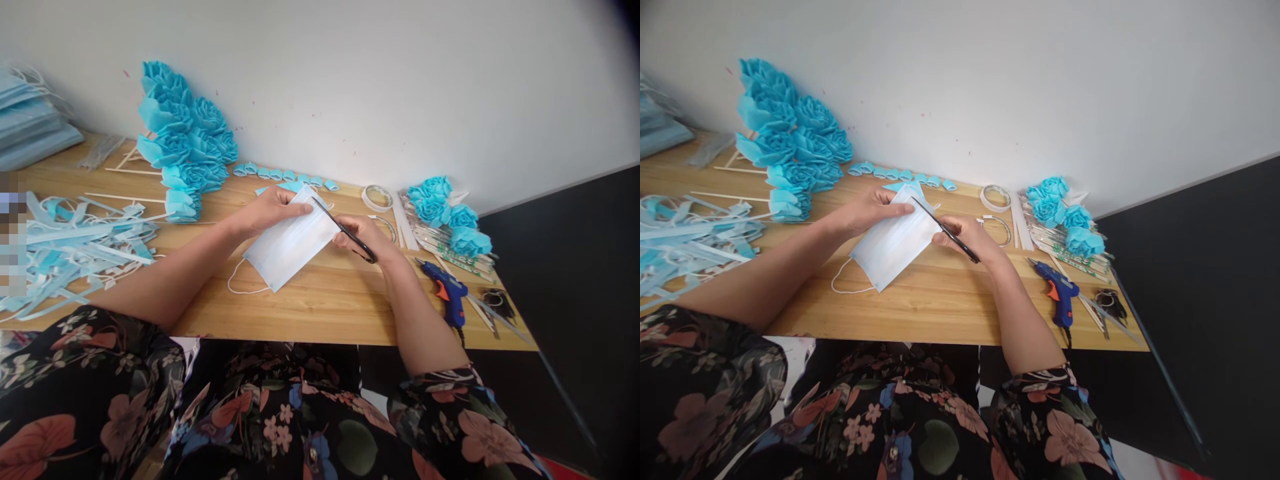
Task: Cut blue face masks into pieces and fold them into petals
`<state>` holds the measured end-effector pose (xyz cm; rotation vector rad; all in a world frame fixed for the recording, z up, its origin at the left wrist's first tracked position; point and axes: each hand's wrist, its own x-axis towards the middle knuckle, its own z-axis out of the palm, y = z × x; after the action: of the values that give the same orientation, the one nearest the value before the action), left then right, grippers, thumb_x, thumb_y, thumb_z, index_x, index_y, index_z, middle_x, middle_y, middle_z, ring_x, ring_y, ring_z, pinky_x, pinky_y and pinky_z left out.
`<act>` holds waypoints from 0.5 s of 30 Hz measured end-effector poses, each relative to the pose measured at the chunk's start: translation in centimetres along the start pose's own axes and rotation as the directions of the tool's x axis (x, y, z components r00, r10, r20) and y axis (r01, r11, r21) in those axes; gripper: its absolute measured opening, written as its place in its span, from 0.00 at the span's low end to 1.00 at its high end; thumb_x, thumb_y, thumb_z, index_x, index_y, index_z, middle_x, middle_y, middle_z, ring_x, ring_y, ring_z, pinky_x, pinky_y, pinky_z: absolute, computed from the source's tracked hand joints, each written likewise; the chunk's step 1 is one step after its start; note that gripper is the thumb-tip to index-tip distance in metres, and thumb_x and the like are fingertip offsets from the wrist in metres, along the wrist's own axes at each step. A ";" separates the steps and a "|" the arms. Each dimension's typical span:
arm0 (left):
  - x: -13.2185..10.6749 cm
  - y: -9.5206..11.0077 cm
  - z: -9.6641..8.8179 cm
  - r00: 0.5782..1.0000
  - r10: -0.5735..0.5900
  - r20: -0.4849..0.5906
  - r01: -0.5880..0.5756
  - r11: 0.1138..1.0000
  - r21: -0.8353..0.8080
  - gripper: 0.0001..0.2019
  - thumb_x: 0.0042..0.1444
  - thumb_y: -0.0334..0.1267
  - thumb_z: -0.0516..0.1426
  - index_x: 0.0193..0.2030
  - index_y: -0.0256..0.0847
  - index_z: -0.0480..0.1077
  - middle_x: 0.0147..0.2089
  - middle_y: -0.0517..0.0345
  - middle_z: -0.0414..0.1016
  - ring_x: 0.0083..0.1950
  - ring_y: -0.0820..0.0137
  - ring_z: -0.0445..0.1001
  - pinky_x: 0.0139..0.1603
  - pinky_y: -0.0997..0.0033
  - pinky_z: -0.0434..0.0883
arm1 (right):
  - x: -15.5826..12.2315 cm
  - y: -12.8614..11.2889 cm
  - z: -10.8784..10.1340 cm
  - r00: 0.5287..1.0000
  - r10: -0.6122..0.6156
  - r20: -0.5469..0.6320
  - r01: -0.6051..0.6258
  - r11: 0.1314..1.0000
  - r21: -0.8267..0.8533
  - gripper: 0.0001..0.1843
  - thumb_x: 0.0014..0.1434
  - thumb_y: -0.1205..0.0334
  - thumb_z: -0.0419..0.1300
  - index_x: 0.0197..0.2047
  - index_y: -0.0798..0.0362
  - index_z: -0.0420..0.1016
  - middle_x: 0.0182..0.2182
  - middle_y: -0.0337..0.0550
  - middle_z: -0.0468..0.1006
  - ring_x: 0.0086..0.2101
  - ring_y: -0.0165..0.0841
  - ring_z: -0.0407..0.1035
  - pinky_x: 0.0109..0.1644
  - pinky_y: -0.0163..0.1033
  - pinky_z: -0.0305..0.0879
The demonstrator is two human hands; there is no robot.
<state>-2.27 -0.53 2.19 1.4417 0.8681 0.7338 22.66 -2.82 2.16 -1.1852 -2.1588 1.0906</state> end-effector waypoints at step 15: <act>-0.2 0.5 0.2 1.000 -0.023 0.011 0.023 0.999 0.031 0.20 0.47 0.54 0.67 0.29 0.34 0.77 0.25 0.57 0.74 0.23 0.75 0.68 0.22 0.76 0.64 | 0.0 0.0 0.1 1.000 -0.017 0.024 0.017 1.000 -0.024 0.27 0.56 0.34 0.59 0.34 0.54 0.71 0.26 0.37 0.62 0.26 0.27 0.54 0.29 0.35 0.49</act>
<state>-2.14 -0.84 2.65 1.4593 0.8890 0.6970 22.63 -2.88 2.10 -1.1678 -2.2023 1.0798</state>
